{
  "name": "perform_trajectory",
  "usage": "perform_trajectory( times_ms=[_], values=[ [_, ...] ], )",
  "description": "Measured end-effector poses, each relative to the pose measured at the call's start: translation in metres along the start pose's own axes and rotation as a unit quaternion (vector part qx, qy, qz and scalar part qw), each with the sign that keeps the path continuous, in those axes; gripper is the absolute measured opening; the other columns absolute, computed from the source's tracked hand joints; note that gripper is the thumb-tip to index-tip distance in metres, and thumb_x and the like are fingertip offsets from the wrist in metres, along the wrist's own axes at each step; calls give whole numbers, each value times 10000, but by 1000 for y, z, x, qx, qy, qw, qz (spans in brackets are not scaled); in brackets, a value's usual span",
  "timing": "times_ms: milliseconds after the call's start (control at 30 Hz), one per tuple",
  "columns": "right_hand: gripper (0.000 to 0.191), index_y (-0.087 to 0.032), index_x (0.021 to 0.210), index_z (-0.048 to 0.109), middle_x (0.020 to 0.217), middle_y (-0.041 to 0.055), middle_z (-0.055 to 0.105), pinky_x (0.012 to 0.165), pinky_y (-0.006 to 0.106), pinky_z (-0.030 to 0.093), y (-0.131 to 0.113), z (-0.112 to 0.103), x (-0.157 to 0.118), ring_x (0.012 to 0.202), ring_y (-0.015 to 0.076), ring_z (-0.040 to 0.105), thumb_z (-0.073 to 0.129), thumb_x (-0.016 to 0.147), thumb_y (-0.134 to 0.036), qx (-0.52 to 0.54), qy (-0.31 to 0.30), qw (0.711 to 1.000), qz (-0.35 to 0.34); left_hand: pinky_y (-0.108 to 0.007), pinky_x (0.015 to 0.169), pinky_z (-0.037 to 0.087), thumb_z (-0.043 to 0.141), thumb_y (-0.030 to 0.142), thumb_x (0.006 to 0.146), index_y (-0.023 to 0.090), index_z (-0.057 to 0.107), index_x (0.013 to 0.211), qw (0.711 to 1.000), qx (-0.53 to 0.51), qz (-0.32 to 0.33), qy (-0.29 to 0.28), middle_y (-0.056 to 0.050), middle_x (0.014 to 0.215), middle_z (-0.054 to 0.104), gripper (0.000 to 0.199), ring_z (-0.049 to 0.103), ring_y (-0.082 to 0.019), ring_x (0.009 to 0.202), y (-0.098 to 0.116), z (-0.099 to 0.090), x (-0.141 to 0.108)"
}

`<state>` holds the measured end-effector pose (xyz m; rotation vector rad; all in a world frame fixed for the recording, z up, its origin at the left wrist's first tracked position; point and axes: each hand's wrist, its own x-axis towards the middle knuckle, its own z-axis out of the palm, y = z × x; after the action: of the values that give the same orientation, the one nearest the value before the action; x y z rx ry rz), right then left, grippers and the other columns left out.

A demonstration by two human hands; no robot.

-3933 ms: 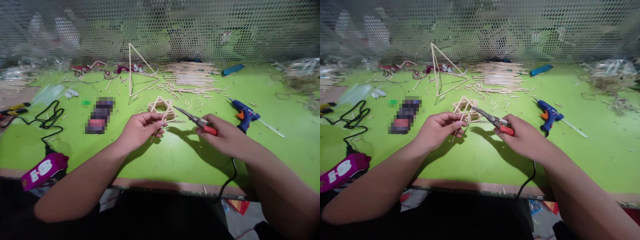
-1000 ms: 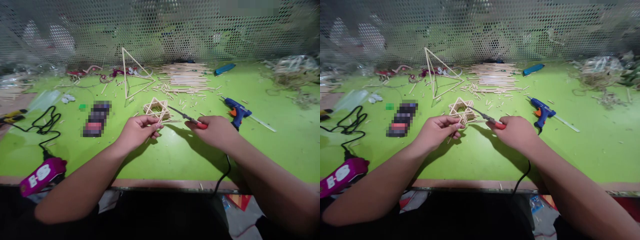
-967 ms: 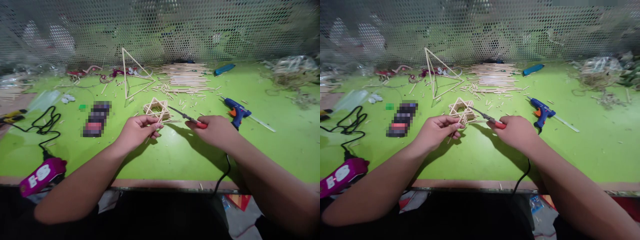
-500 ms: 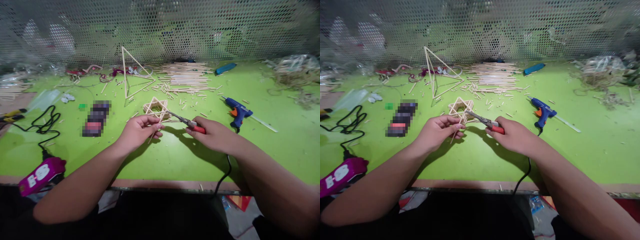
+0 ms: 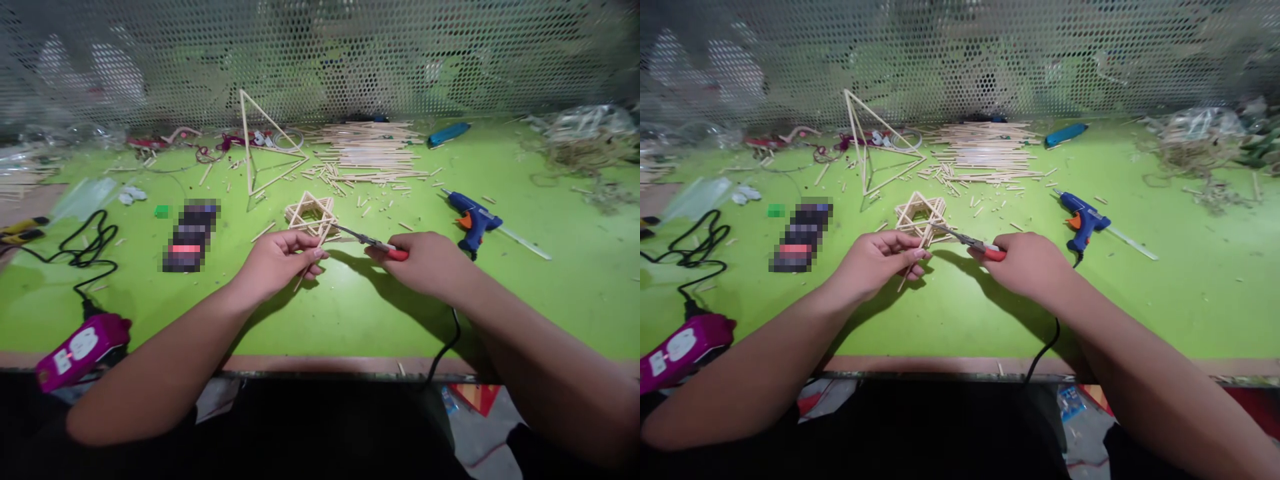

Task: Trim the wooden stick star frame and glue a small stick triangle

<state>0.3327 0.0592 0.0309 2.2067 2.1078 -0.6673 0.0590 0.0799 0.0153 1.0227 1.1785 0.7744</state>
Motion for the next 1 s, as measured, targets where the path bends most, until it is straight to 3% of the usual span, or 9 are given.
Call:
perform_trajectory(
  times_ms=[233, 367, 600, 1000],
  values=[
    [631, -270, 677, 635, 689, 99, 670, 562, 386, 338, 5, 2, 10, 590, 247, 525, 505, 969, -814, 3, 6, 1000, 23, -287, 608, 711, 985, 199, 791, 116, 802, 961, 1000, -22, -18, -3, -100, 868, 857, 262, 788, -164, 622, -4, 1, 2],
    [598, -263, 702, 591, 710, 75, 674, 586, 378, 353, 14, 0, 12, 637, 241, 555, 529, 976, -790, 29, -7, 999, -23, -298, 632, 727, 945, 186, 839, 116, 787, 988, 999, -31, -17, -8, -101, 896, 860, 228, 818, -186, 681, -5, -2, 3],
    [481, -270, 918, 559, 836, 37, 724, 655, 347, 434, 19, -5, 2, 735, 239, 645, 548, 994, -745, 77, -45, 993, -77, -320, 666, 736, 941, 214, 859, 133, 736, 1028, 997, -64, -3, -33, -94, 923, 862, 278, 835, -201, 733, -7, -4, 5],
    [476, -274, 925, 530, 826, 20, 698, 669, 344, 433, 15, -6, -3, 740, 228, 628, 530, 1005, -743, 85, -73, 990, -84, -331, 697, 740, 973, 291, 830, 143, 729, 1049, 997, -61, 8, -48, -86, 942, 866, 360, 842, -203, 764, -8, -3, 2]
  ],
)
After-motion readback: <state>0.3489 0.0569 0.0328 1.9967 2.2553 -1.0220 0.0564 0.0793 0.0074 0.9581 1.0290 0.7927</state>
